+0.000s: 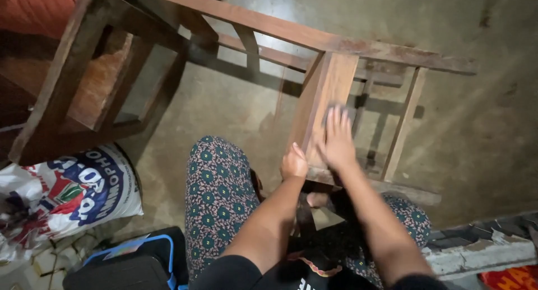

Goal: The person sands the wooden surfaces of a chair by hand using a small sanding block.

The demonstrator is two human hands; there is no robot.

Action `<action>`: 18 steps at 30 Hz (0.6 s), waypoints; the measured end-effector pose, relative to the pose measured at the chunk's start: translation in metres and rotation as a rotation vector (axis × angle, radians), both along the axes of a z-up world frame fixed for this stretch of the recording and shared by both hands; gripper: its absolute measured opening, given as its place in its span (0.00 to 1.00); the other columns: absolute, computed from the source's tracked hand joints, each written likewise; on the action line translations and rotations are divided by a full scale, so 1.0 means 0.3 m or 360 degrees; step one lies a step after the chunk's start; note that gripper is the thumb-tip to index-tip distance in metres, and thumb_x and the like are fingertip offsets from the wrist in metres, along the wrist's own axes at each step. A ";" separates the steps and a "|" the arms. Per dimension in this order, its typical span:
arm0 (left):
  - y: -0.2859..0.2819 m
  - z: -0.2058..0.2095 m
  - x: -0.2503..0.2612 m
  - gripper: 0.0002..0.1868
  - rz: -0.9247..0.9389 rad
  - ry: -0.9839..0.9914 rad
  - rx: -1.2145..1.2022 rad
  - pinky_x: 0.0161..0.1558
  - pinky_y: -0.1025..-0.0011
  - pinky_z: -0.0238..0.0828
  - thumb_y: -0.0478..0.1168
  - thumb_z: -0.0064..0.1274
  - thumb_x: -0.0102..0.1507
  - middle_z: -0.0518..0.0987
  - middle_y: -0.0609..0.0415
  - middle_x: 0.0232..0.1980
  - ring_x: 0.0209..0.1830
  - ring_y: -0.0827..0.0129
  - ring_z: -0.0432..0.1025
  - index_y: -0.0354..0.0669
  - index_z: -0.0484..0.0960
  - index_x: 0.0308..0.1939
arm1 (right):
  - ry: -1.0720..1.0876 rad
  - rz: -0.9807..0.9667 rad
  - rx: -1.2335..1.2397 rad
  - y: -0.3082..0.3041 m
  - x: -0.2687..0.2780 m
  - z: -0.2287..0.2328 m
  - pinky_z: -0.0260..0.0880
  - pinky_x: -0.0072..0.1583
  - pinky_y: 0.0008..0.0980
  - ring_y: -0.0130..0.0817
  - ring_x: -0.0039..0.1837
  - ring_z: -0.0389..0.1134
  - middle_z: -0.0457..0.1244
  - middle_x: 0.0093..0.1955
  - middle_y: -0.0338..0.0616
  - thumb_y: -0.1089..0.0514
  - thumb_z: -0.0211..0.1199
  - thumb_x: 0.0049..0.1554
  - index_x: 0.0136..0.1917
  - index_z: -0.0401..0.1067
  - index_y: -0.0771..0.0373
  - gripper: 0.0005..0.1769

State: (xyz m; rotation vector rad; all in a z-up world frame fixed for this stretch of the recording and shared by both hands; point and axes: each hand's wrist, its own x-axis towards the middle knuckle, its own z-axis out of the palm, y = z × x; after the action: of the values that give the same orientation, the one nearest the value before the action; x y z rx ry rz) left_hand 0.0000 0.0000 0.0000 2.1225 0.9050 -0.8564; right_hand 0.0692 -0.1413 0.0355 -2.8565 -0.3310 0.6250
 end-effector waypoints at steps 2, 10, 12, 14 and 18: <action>-0.004 0.010 0.014 0.38 0.0002 -0.0023 0.0023 0.55 0.42 0.78 0.59 0.14 0.77 0.85 0.36 0.50 0.52 0.41 0.81 0.40 0.81 0.53 | -0.0008 -0.0044 -0.0007 0.002 0.207 -0.031 0.29 0.85 0.56 0.66 0.88 0.30 0.33 0.89 0.65 0.30 0.44 0.63 0.87 0.37 0.71 0.56; -0.001 0.018 -0.006 0.39 -0.0045 -0.0124 0.0069 0.55 0.40 0.76 0.59 0.14 0.77 0.84 0.35 0.51 0.53 0.39 0.81 0.39 0.81 0.55 | 0.0050 -0.0183 -0.0053 0.067 0.192 0.036 0.29 0.85 0.57 0.63 0.89 0.28 0.30 0.90 0.62 0.29 0.38 0.66 0.88 0.36 0.70 0.54; 0.009 0.036 0.003 0.37 -0.0060 -0.0045 0.0040 0.56 0.43 0.77 0.59 0.13 0.77 0.85 0.39 0.51 0.53 0.43 0.81 0.43 0.80 0.55 | -0.0025 0.0052 -0.0049 0.059 -0.008 0.038 0.33 0.84 0.56 0.66 0.88 0.34 0.38 0.89 0.65 0.32 0.43 0.62 0.87 0.41 0.72 0.54; 0.007 0.010 0.000 0.38 -0.0046 0.0024 0.0006 0.57 0.43 0.77 0.61 0.12 0.76 0.85 0.40 0.51 0.54 0.43 0.81 0.43 0.79 0.56 | 0.0047 0.0087 -0.0053 0.039 -0.209 0.017 0.32 0.84 0.56 0.66 0.88 0.33 0.36 0.89 0.63 0.29 0.44 0.61 0.87 0.39 0.70 0.56; 0.005 -0.024 0.006 0.39 -0.0057 0.0124 -0.0038 0.58 0.43 0.77 0.62 0.11 0.76 0.86 0.40 0.50 0.54 0.44 0.81 0.44 0.79 0.55 | 0.0043 0.0139 -0.0061 0.007 -0.311 -0.054 0.30 0.84 0.56 0.64 0.88 0.33 0.35 0.89 0.61 0.23 0.44 0.60 0.88 0.37 0.66 0.60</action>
State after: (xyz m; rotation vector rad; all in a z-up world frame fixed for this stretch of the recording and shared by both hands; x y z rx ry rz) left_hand 0.0019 0.0016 -0.0073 2.1031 0.8944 -0.9692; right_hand -0.0241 -0.1393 0.0194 -2.8804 -0.4460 0.6923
